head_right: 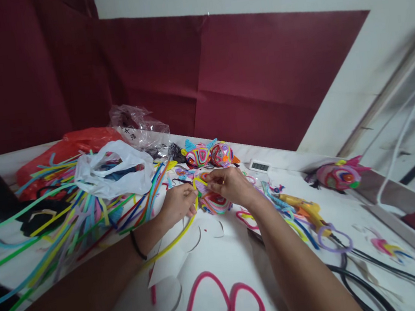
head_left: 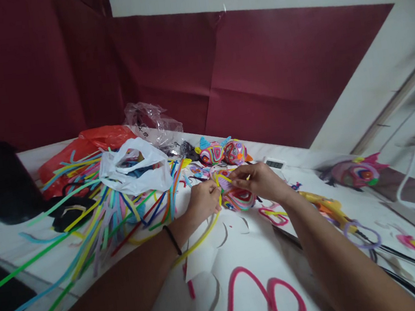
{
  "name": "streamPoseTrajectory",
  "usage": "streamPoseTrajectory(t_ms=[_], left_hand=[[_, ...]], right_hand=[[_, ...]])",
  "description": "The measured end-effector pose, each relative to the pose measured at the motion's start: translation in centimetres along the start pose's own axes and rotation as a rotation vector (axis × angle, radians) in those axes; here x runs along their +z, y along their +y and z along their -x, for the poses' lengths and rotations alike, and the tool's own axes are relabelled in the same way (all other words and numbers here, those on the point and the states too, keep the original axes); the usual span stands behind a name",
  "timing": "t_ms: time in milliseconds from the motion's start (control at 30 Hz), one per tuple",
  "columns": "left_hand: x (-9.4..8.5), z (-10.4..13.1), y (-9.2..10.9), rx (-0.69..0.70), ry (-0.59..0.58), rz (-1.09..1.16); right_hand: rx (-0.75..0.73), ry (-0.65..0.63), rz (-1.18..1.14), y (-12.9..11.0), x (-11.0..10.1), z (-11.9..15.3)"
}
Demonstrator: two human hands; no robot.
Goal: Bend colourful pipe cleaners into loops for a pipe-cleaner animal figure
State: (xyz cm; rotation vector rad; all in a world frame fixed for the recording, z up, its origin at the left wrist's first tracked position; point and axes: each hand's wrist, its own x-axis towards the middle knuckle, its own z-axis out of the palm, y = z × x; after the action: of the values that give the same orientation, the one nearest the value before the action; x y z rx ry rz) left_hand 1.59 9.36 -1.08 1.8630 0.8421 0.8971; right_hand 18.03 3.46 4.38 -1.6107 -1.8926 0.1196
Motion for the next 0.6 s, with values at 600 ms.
streamPoseTrajectory(t_ms=[600], left_hand=[[0.38,-0.66,-0.4,-0.072,0.024,0.13]], right_hand=[[-0.016,0.07,0.166,-0.37,0.11,0.02]])
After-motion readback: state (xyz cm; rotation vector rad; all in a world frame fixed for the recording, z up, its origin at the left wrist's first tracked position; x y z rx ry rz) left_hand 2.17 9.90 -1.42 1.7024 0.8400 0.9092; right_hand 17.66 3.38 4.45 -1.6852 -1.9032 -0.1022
